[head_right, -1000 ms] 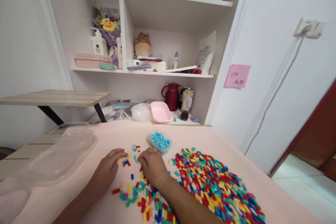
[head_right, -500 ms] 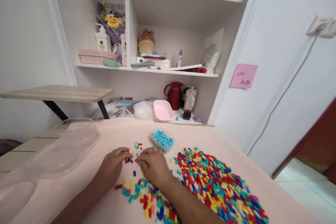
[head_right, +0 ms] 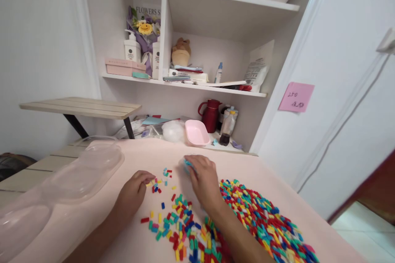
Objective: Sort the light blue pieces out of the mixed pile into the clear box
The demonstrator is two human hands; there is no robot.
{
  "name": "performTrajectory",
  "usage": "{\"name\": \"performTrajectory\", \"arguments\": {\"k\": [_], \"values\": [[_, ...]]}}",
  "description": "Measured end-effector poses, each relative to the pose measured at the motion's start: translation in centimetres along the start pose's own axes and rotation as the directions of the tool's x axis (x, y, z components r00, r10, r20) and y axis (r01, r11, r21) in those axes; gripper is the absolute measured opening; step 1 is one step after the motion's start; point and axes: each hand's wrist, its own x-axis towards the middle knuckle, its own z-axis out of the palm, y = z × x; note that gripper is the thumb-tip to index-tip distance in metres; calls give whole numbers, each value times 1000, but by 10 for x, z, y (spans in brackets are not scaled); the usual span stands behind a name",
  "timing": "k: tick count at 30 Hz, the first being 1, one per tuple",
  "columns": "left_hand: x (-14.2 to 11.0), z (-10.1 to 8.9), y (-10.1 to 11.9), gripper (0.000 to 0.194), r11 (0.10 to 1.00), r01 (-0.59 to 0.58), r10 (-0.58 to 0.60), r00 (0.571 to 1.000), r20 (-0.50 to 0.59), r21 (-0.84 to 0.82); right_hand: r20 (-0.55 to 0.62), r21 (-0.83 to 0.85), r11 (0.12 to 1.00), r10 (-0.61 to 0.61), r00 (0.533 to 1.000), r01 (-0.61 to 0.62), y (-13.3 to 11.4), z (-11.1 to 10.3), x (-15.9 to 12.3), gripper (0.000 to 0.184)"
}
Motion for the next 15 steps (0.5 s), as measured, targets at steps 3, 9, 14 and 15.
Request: {"name": "performTrajectory", "arguments": {"k": [3,9,14,15], "values": [[-1,3,-3,45,1000,5,-5,1000,-1,-13,-42,-124,990,70,997,-74,19,-4,1,31],[-1,3,-3,43,999,12,-12,1000,4,43,43,-23,1000,-17,999,19,2,7,-6,31],[-2,-1,3,39,981,56,-54,998,-12,185,308,86,995,-77,948,53,-25,24,-17,40],[-2,0,4,39,975,59,-62,998,4,216,345,57,996,-82,935,67,-26,28,-20,42]]}}
